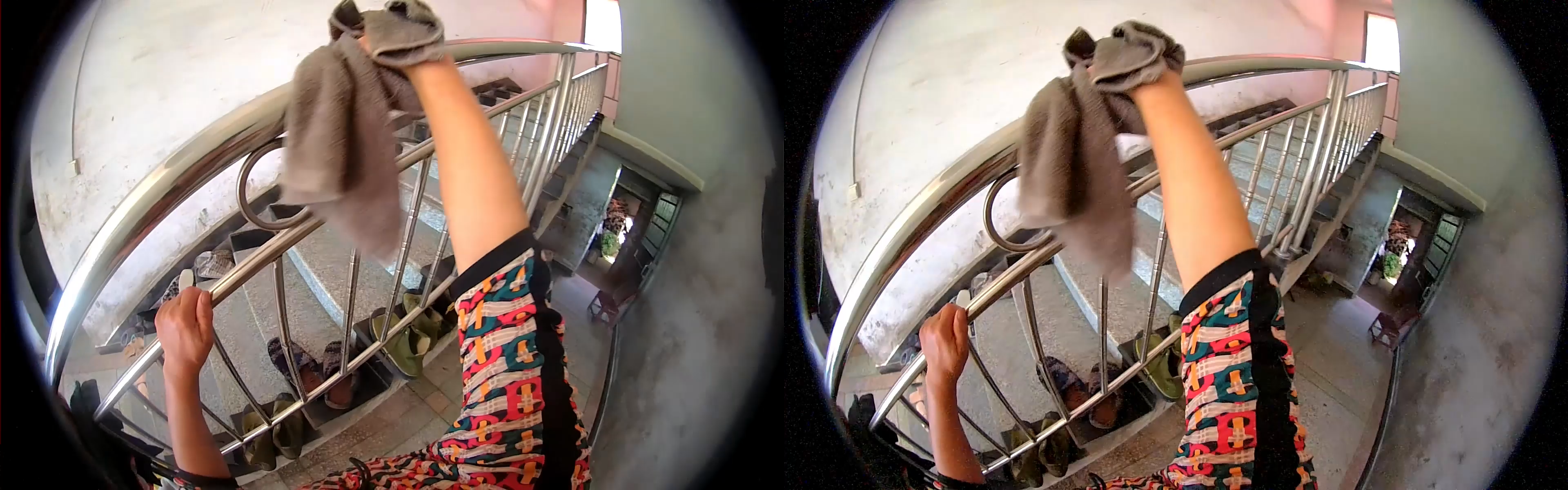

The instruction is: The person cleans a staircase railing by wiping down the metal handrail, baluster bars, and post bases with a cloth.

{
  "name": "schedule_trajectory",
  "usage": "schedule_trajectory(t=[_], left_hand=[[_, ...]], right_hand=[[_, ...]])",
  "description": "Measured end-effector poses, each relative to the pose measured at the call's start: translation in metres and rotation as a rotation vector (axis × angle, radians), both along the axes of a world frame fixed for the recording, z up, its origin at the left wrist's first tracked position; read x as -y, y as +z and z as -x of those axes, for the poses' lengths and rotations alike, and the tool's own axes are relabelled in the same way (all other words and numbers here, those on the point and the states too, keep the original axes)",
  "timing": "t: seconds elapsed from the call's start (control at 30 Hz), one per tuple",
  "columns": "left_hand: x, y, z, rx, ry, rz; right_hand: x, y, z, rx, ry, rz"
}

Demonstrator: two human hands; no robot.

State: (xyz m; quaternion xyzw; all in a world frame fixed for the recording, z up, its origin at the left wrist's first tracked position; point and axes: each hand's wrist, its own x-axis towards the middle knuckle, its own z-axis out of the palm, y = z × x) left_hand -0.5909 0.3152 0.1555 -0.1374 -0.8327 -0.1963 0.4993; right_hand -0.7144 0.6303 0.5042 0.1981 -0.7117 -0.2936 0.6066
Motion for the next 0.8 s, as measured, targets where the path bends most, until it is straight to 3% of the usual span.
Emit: schedule_trajectory(t=[0.07,0.3,0.43,0.53,0.73,0.77,0.8], left_hand=[[0.000,0.000,-0.001,0.013,-0.010,-0.014],[-0.001,0.000,-0.003,0.030,-0.037,-0.041],[-0.005,0.003,-0.003,0.107,-0.011,-0.105],[-0.005,-0.004,-0.002,0.124,0.061,-0.120],[-0.049,0.010,-0.004,0.071,0.083,-0.170],[-0.067,0.021,-0.004,0.071,0.097,-0.168],[-0.090,0.033,-0.004,-0.100,0.065,-0.111]], right_hand=[[-0.006,0.004,0.030,-0.123,0.039,-0.085],[0.012,-0.054,-0.044,-0.079,0.711,0.035],[-0.014,-0.049,-0.005,-0.087,0.854,0.082],[-0.026,-0.047,0.022,0.063,1.058,0.137],[-0.071,-0.011,0.086,0.750,1.786,0.240],[-0.092,-0.005,0.095,0.774,1.825,0.322],[-0.112,-0.003,0.101,0.746,1.818,0.382]])
